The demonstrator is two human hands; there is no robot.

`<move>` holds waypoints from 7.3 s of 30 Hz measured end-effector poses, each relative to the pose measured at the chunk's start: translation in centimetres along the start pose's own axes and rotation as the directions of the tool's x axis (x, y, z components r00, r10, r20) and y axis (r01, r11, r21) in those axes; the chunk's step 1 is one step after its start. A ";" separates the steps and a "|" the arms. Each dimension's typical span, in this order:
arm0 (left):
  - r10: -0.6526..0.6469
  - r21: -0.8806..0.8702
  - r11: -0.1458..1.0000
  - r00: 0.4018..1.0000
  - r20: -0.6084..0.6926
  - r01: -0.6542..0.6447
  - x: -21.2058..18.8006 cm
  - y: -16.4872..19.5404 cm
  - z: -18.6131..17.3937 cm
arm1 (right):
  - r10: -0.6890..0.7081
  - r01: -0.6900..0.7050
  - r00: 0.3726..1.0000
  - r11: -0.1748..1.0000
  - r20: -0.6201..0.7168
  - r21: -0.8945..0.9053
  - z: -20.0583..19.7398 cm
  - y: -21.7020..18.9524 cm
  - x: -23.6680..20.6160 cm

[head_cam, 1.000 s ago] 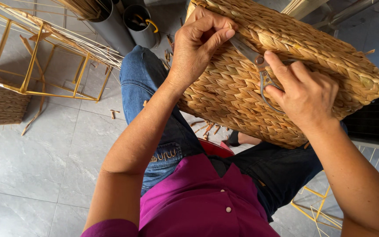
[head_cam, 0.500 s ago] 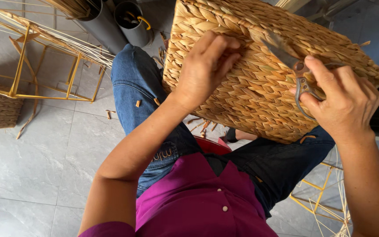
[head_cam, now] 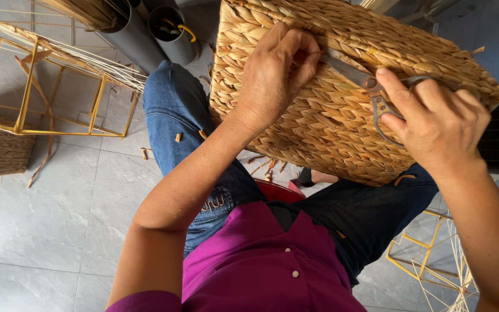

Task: The person sits on the floor with a woven water-hyacinth basket on their lap and uses scissors to trim the protruding straw ends sticking out along the basket's rim. They rotate the basket to reach different sides and pull loose trimmed pieces away as they work around the edges.

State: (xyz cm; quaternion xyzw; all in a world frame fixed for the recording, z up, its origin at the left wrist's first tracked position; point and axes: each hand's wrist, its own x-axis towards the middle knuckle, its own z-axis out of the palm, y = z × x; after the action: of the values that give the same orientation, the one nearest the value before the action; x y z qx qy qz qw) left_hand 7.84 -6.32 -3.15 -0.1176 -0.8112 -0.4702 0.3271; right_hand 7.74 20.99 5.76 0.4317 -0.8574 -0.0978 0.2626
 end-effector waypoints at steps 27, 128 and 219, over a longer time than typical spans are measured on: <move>-0.461 0.091 0.885 0.887 0.034 0.456 -7.3 -4.9 -6.8 | 0.914 -0.549 0.370 0.072 0.165 0.833 9.3 -5.1 -16.9; 0.118 0.251 0.946 0.938 0.326 -0.206 -8.5 2.1 4.1 | 0.449 -0.475 0.880 0.839 0.155 0.265 3.9 -5.0 -14.4; -0.298 -0.215 0.913 0.926 0.231 0.347 -6.1 -7.2 -4.0 | 0.362 -0.489 0.872 0.660 0.329 0.570 4.2 -11.7 -3.6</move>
State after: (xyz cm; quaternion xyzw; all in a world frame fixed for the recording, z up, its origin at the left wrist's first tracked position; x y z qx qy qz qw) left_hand 10.59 -12.80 -10.59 -0.0670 -0.7810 -0.6033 0.1469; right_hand 15.27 16.48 -3.70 0.2695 -0.9362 0.2228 0.0345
